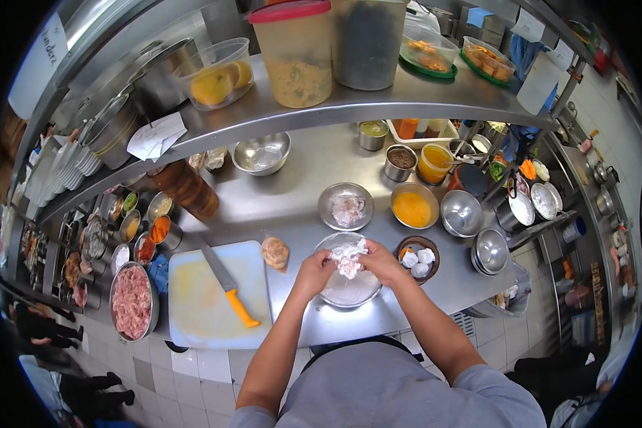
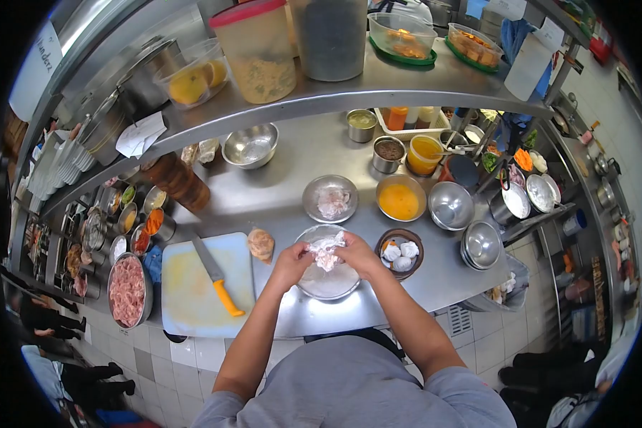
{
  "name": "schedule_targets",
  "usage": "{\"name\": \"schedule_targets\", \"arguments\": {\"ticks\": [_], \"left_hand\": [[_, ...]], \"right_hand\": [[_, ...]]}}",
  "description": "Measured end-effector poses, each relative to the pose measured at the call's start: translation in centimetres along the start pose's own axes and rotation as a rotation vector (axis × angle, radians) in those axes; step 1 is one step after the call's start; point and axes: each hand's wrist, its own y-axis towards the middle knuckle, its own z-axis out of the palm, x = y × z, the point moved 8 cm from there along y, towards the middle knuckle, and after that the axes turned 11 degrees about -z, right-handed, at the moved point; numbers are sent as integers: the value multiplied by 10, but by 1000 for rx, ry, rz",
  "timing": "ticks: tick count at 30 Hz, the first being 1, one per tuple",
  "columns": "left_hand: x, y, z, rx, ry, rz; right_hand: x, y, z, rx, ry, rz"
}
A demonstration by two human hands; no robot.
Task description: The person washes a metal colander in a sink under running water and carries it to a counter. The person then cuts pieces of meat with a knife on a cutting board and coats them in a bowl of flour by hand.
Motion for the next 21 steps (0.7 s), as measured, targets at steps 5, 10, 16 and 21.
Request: {"name": "schedule_targets", "arguments": {"ticks": [5,10,16,21], "left_hand": [[12,1,5,96,-323,-95],[11,2,-10,-70,-325,9],[19,1,-20,-190,-459,40],[19,-5,-25,-206,-535,58]], "right_hand": [[-2,-3,2,115,97,81],[4,8,-8,94,-560,-121],[-16,5,40,319,-1115,-287],[-19,20,26,259,-876,-254]]}}
